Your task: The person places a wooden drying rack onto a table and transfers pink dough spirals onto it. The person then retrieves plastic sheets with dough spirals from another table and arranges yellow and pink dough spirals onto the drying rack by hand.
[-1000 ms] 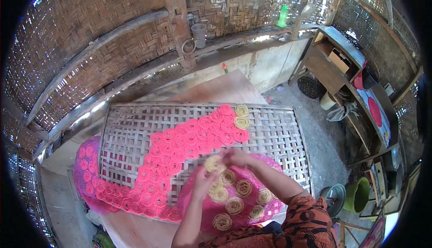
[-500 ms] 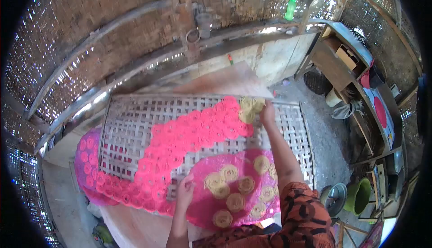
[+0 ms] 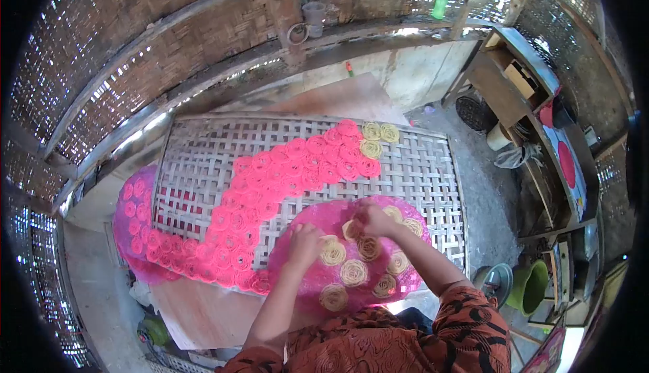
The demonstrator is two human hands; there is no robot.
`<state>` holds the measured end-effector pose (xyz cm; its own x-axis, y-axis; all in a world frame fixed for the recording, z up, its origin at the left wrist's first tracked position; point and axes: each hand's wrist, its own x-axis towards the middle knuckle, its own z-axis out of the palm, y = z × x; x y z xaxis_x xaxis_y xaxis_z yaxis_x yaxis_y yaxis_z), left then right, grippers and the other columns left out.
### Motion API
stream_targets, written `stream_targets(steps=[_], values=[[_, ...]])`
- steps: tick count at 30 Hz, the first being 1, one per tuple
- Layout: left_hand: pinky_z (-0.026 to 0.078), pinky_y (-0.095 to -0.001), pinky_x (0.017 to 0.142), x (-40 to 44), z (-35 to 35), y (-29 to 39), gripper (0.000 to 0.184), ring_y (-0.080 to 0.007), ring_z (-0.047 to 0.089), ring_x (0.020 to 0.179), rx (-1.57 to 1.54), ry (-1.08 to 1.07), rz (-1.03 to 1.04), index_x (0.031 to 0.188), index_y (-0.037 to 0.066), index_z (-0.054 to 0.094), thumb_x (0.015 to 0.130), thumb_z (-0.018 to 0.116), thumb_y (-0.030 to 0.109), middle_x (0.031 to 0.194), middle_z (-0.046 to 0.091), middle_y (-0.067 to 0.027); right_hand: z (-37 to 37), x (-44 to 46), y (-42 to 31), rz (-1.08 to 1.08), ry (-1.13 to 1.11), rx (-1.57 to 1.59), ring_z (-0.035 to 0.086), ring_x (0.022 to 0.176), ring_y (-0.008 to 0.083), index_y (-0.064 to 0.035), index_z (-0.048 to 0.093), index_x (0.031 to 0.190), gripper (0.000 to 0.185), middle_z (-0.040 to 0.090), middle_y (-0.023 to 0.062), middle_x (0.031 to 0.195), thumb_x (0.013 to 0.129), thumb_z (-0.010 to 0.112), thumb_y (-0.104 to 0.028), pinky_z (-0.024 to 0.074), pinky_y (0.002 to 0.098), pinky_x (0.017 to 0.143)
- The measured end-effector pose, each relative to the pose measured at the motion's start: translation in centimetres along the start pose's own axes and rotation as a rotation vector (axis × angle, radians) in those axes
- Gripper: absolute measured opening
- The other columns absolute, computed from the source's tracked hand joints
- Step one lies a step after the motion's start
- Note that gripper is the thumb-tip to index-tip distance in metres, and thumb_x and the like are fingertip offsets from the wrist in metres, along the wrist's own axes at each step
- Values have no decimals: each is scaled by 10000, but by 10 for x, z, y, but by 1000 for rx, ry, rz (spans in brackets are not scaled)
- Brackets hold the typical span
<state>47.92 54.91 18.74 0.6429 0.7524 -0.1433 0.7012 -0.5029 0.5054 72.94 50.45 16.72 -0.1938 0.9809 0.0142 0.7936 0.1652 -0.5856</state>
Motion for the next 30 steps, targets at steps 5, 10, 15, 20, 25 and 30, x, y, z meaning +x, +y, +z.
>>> stream_targets(steps=[5,10,15,20,25,30], values=[[442,-418,842,-16,22,-49,224,-341,554,959,-228,190,103,989,72,613,789,625,172,981,609,-152,-75,4,49,458,459,708,599,746,113,13,635,939,164,660,55,809,858,610,-127,483,272,681],[492,-291,680,-24,-8,-39,197,-159,622,777,-920,228,-205,1001,-6,589,857,614,124,849,662,-72,-60,59,156,475,865,953,614,793,128,-13,640,1041,217,669,66,875,876,579,-139,474,261,707],[480,-237,731,-14,-6,-32,279,-92,588,841,-1085,170,-275,1123,-20,552,871,600,89,952,639,-59,-44,71,144,789,747,311,637,800,229,-11,618,1077,270,662,153,864,828,568,-105,486,317,726],[489,-246,740,9,11,23,293,-130,594,879,-1533,96,-277,1191,16,519,906,546,77,1049,603,-43,-34,23,-27,446,59,997,611,878,207,-8,576,1138,336,649,104,1007,859,617,-191,485,324,789],[458,-285,848,12,18,33,402,-164,554,1006,-1184,151,-154,1265,25,463,881,569,82,1163,579,-128,-32,1,14,485,349,963,614,840,149,45,566,1126,311,650,92,959,844,615,-79,499,278,737],[470,-330,851,-19,40,-7,477,-225,581,975,-585,86,-111,1258,34,470,814,630,94,1128,576,-152,-51,25,118,532,734,972,607,737,90,-9,575,1146,304,656,46,866,848,582,-67,492,240,628]])
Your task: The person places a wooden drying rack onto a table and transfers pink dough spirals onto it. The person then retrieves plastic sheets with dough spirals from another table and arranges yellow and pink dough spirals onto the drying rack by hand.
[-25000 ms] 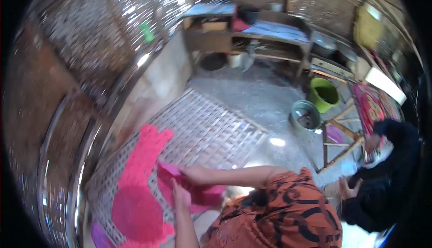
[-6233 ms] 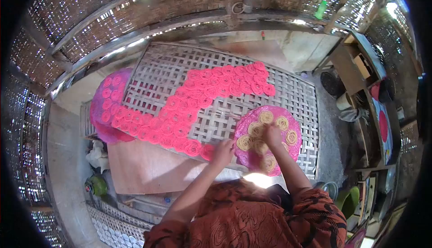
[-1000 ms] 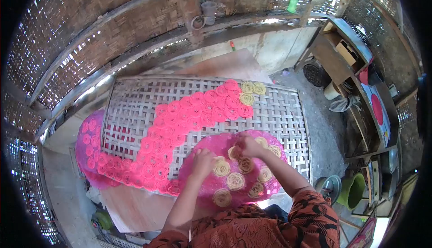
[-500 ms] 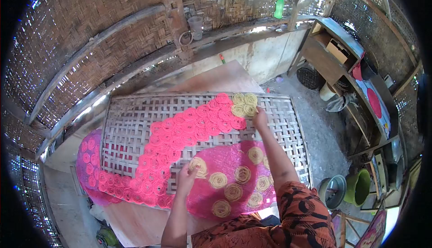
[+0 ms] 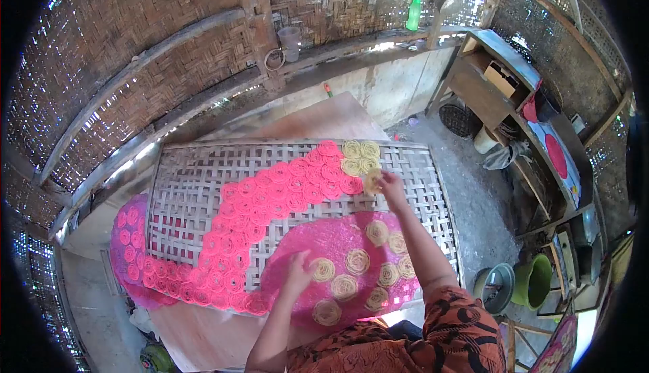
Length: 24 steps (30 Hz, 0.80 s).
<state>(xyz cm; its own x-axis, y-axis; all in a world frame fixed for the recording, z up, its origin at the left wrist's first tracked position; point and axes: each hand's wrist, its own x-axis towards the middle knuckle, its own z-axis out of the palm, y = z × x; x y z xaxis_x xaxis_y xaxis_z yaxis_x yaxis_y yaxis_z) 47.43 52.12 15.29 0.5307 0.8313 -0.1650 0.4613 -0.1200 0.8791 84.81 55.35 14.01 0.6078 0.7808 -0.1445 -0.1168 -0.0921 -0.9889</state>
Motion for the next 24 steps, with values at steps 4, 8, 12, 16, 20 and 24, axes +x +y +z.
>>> stream_targets(steps=[4,8,12,16,20,24], values=[[470,-365,827,-13,10,0,460,-295,562,969,93,2,-67,1182,23,525,751,668,95,1017,584,-150,-1,14,28,-171,103,-458,635,802,257,10,548,1160,323,646,163,942,843,491,-18,506,344,709],[470,-381,793,-9,12,5,365,-296,560,944,142,6,-118,1080,22,568,741,674,103,1019,581,-147,3,-59,-18,-562,-115,-974,570,938,425,14,515,1194,425,591,257,1044,774,452,16,467,420,845],[470,-398,752,-6,17,-1,235,-300,577,870,360,-7,11,966,40,581,744,649,78,932,598,-146,-12,-130,-1,-767,-564,-1216,564,1025,329,-125,626,1103,371,628,118,1067,759,513,-42,449,414,885],[477,-378,715,-10,15,-17,173,-303,599,804,224,14,315,924,61,570,767,639,82,872,607,-142,-39,-127,-6,-518,-532,-1248,548,1059,281,-120,674,979,263,620,92,1078,741,569,-81,432,399,913],[478,-347,710,-43,-6,-13,154,-259,609,800,-56,-98,-35,900,43,550,802,645,113,864,605,-124,-85,-122,-22,-245,-163,-785,605,932,201,-59,667,898,157,650,87,940,764,630,-131,481,348,776],[470,-279,698,-68,-22,-37,164,-152,587,801,-346,65,-146,944,12,509,858,613,105,853,590,-85,-117,-83,-31,3,-63,-339,600,706,102,8,639,926,167,652,45,792,821,635,-122,482,247,655]])
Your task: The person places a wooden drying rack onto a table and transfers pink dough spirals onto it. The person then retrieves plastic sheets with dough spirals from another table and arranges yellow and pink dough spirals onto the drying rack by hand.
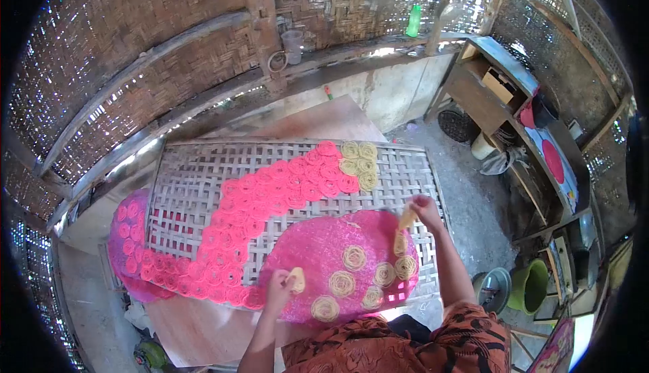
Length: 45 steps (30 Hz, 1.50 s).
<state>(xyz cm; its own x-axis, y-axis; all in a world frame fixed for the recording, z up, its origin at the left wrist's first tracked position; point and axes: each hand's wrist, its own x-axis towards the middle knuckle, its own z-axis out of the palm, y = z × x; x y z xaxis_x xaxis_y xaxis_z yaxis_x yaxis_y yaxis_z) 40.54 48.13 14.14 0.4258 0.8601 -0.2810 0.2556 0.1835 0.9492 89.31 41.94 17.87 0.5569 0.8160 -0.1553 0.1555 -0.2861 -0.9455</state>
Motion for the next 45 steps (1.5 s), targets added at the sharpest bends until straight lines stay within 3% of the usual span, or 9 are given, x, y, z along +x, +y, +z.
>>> stream_targets(steps=[12,16,18,19,23,31,38,41,45], values=[[443,-237,708,-12,17,40,161,-96,533,812,-240,73,-153,991,31,484,888,584,106,911,562,-51,72,227,54,-37,384,517,615,742,135,-15,603,1080,287,651,59,878,852,596,-189,490,272,605],[454,-236,701,-4,28,38,188,-99,537,832,-303,82,-109,1020,28,476,890,584,110,904,561,-43,96,183,29,-346,415,-162,602,731,179,-22,601,1063,347,635,67,787,823,626,-270,486,319,655],[460,-239,700,6,44,42,186,-101,535,838,-430,77,-125,1025,30,479,891,582,107,921,555,-44,128,110,8,-364,309,-466,608,769,225,-21,597,1066,369,654,92,842,823,626,-298,483,356,711],[464,-239,699,12,53,40,185,-103,535,841,-415,49,-78,1028,30,480,892,580,104,929,548,-43,136,80,11,16,-301,-236,595,957,246,-38,575,1142,451,634,134,1066,852,594,-383,463,381,828],[492,-256,759,20,82,76,170,-113,541,878,-473,-53,-43,1057,23,470,903,536,50,1019,546,-72,148,-91,-101,377,-813,250,583,1002,180,-31,538,1220,449,630,81,1081,854,652,-266,470,331,864],[441,-274,852,11,89,58,355,-157,568,989,-125,-100,128,1195,21,456,850,535,-14,1169,574,-103,39,59,-16,-71,237,-69,628,680,129,7,656,990,197,671,76,789,849,622,-127,503,259,592],[483,-330,809,35,129,44,419,-210,598,950,383,-64,88,1205,20,472,815,613,78,1082,590,-131,51,176,43,65,206,468,652,720,182,13,635,1056,247,670,128,900,843,570,-93,519,299,649],[495,-366,766,50,152,49,459,-275,613,906,519,9,99,1200,17,471,785,651,93,1054,588,-159,52,160,49,-308,309,-630,621,824,358,-1,595,1107,372,617,232,973,740,591,-59,495,383,735],[475,-393,756,61,169,58,420,-312,594,873,537,32,-95,1093,22,527,719,705,93,1005,582,-169,34,49,-8,-152,-526,-683,596,946,326,-60,602,1101,362,604,157,1078,741,617,-93,475,396,800]])
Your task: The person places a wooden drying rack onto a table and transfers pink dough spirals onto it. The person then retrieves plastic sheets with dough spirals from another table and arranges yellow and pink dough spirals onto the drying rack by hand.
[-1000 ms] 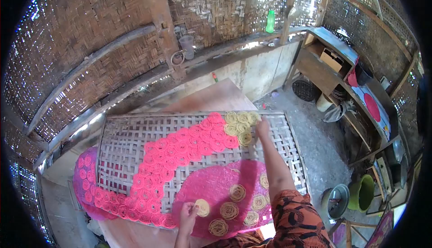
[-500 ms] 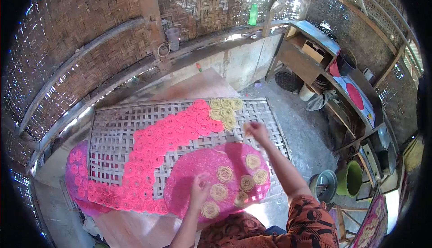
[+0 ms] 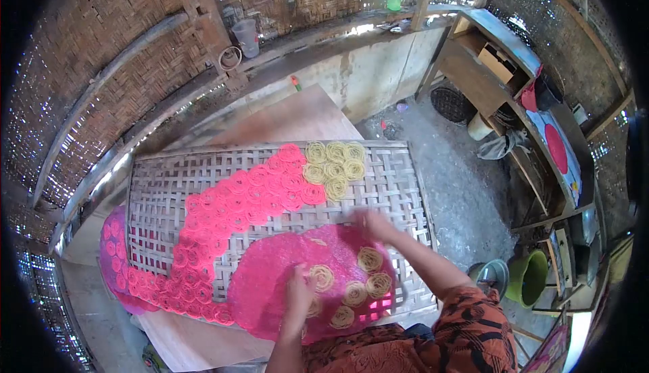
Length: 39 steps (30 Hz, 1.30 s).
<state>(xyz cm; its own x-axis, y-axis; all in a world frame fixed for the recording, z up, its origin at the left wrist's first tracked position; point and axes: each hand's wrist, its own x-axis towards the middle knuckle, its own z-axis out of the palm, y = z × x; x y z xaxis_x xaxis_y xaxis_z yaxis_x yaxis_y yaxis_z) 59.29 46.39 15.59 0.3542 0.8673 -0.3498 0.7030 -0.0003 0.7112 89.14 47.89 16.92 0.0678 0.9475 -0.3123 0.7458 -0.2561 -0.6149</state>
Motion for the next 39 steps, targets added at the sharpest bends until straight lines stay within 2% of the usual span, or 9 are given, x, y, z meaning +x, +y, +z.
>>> stream_targets(steps=[1,3,12,15,20,24,26,31,39], values=[[475,-393,756,2,4,-2,420,-312,594,873,-5,-1,-6,1093,22,527,719,705,93,1005,582,-169,6,-26,-10,-114,-302,-181,585,989,313,-89,598,1137,391,600,137,1106,748,619,-114,468,400,824],[451,-409,758,6,9,-10,336,-325,563,863,175,91,183,965,31,557,676,720,80,911,570,-150,34,-73,-2,-652,69,-365,582,1027,295,-140,616,1143,401,603,124,1119,744,596,-97,439,394,907],[433,-408,688,-1,14,0,248,-315,550,779,-20,17,244,865,19,557,669,707,52,782,556,-112,-26,-81,52,155,417,608,621,745,152,12,626,908,193,658,100,820,777,662,-126,501,281,672],[444,-378,663,-4,7,1,284,-273,565,718,288,90,634,921,14,546,697,708,81,781,559,-118,-47,-35,36,125,555,518,595,714,108,48,633,972,266,667,67,812,823,655,-172,485,265,659],[463,-257,688,-3,12,-11,167,-101,571,815,-470,-315,193,1001,26,538,859,598,89,868,602,-50,-12,62,58,133,552,1008,601,654,123,12,654,992,295,671,68,756,799,678,-208,484,275,607],[478,-262,728,1,-11,36,187,-121,576,832,-854,-177,15,1046,18,549,879,585,95,951,602,-53,31,74,67,206,678,505,592,848,174,-2,627,1065,329,653,132,951,804,658,-201,471,314,759],[477,-260,744,21,-8,57,216,-118,574,848,-967,-200,15,1073,17,545,879,588,103,947,602,-57,8,21,0,125,605,217,512,1091,186,-15,593,1121,353,602,155,1109,828,641,-206,433,348,887],[460,-272,842,69,14,104,314,-136,563,936,-1184,-207,43,1170,11,517,881,590,107,1005,584,-95,-30,-28,-38,-88,-84,1084,597,854,127,22,618,993,254,642,59,942,833,671,-168,496,297,760],[394,-289,962,37,-23,60,336,-165,514,1120,-717,111,109,1207,6,515,874,555,22,1180,558,-104,-100,86,82,86,611,1041,589,660,112,-34,588,873,98,617,23,786,842,621,-121,513,267,604]])
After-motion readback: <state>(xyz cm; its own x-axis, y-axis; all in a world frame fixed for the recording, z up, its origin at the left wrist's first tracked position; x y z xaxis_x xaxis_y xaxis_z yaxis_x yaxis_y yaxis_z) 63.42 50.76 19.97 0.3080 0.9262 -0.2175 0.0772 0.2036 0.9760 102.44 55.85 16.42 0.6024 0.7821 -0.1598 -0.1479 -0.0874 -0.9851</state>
